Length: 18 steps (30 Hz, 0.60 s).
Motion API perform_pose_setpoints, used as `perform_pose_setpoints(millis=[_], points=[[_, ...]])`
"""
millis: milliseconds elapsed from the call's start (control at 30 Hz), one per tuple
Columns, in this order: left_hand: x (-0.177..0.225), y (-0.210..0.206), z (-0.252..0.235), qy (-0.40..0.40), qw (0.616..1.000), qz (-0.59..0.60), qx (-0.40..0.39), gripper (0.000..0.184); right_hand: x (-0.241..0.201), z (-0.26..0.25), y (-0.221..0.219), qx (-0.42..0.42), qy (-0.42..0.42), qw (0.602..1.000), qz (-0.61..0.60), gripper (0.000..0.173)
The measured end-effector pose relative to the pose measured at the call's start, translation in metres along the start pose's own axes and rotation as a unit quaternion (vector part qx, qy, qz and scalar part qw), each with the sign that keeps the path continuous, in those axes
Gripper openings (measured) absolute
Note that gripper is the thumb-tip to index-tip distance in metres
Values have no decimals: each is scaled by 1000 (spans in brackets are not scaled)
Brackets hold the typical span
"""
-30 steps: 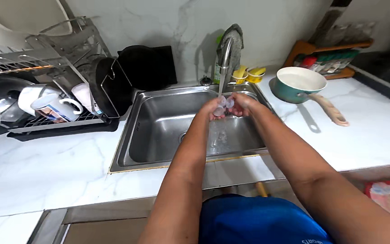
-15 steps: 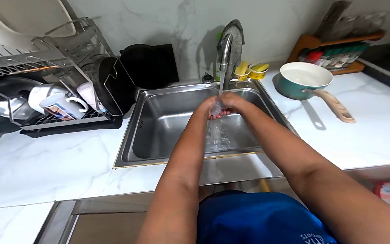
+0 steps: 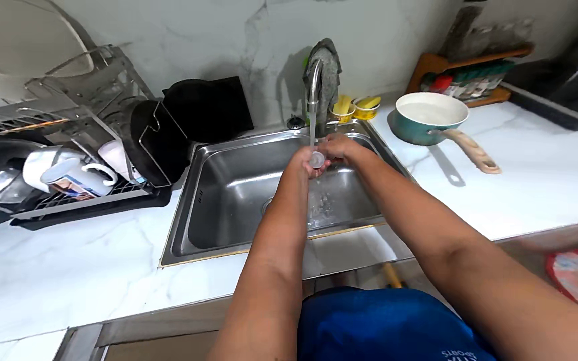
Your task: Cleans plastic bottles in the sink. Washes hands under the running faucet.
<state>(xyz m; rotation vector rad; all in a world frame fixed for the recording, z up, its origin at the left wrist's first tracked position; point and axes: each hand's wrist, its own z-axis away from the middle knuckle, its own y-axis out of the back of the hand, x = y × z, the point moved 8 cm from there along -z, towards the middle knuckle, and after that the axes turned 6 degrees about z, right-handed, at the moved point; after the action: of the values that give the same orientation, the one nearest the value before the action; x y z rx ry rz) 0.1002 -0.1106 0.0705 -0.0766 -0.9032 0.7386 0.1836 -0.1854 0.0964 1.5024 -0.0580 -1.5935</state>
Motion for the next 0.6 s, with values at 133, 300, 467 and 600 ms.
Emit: perform_pose_setpoints(millis=[133, 300, 467, 600], points=[[0, -2, -1, -14, 994, 107, -4, 31, -27, 24, 18, 154, 130, 974, 106, 33], [1, -6, 20, -64, 972, 225, 14, 16, -50, 59, -9, 150, 232, 916, 292, 23], [12, 5, -4, -107, 938, 329, -6, 23, -40, 48, -22, 110, 234, 904, 340, 27], [9, 8, -8, -125, 936, 328, -19, 20, -38, 31, -21, 78, 219, 942, 242, 19]])
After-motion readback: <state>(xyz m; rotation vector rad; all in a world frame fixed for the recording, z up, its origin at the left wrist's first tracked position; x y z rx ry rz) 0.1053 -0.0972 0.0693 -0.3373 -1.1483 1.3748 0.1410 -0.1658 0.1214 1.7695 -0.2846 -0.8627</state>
